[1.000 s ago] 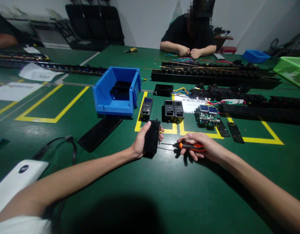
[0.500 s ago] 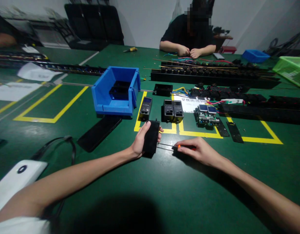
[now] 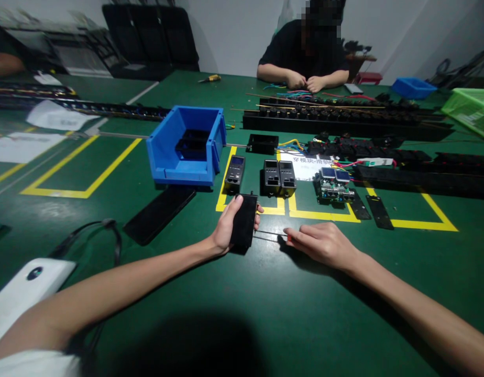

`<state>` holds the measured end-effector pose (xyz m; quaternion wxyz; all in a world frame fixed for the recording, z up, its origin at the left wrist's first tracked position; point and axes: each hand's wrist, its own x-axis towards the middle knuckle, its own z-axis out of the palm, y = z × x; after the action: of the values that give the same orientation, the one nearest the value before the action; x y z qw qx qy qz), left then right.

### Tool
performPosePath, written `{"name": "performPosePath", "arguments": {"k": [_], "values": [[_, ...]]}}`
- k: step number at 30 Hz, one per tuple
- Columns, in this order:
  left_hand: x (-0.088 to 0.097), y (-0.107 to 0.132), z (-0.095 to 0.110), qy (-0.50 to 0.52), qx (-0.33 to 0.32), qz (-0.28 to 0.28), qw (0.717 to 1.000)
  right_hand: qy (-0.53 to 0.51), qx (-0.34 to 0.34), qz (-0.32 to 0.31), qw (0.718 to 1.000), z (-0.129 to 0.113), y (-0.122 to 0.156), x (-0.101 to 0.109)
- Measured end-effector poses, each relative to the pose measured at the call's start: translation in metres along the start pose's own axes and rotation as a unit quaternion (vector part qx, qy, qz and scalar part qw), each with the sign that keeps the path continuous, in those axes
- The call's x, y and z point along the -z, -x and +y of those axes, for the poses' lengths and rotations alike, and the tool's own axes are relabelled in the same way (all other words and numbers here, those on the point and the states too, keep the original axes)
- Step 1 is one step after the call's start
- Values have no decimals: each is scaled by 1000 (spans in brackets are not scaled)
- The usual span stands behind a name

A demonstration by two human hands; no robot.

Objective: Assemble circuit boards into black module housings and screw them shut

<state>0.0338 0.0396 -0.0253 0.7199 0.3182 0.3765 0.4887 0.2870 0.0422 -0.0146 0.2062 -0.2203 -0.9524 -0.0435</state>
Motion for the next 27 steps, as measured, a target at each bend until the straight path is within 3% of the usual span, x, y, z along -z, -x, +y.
{"name": "performPosePath", "arguments": {"k": [4, 6, 8, 9, 10, 12, 14, 15, 17, 19, 21, 27], "values": [[2, -1, 0, -9, 6, -4, 1000, 28, 31, 9, 999, -1, 0, 1], [2, -1, 0, -8, 9, -7, 1000, -33, -16, 6, 999, -2, 0, 1], [3, -1, 0, -2, 10, -9, 1000, -159, -118, -12, 980, -5, -3, 3], [3, -2, 0, 0, 12, -9, 1000, -240, -191, -24, 951, -6, -5, 5], [3, -2, 1, 3, 14, -10, 1000, -323, -276, -34, 905, -7, -8, 8], [4, -2, 1, 8, 17, -11, 1000, -480, -423, -37, 768, -7, -15, 14], [4, -1, 1, 12, 9, -10, 1000, -593, -498, -27, 632, -5, -20, 18], [4, -1, 1, 11, 5, -10, 1000, -626, -515, -25, 585, -3, -22, 19], [2, 0, 1, 5, 2, -5, 1000, -656, -527, -46, 538, 1, -22, 19], [0, 1, 2, 3, -1, 1, 1000, -662, -514, -97, 537, 5, -19, 18], [-1, 1, 2, 9, -10, 5, 1000, -652, -484, -147, 565, 7, -15, 17], [-1, 1, 2, 15, -16, -4, 1000, -521, -386, -189, 738, 8, -10, 17]]}}
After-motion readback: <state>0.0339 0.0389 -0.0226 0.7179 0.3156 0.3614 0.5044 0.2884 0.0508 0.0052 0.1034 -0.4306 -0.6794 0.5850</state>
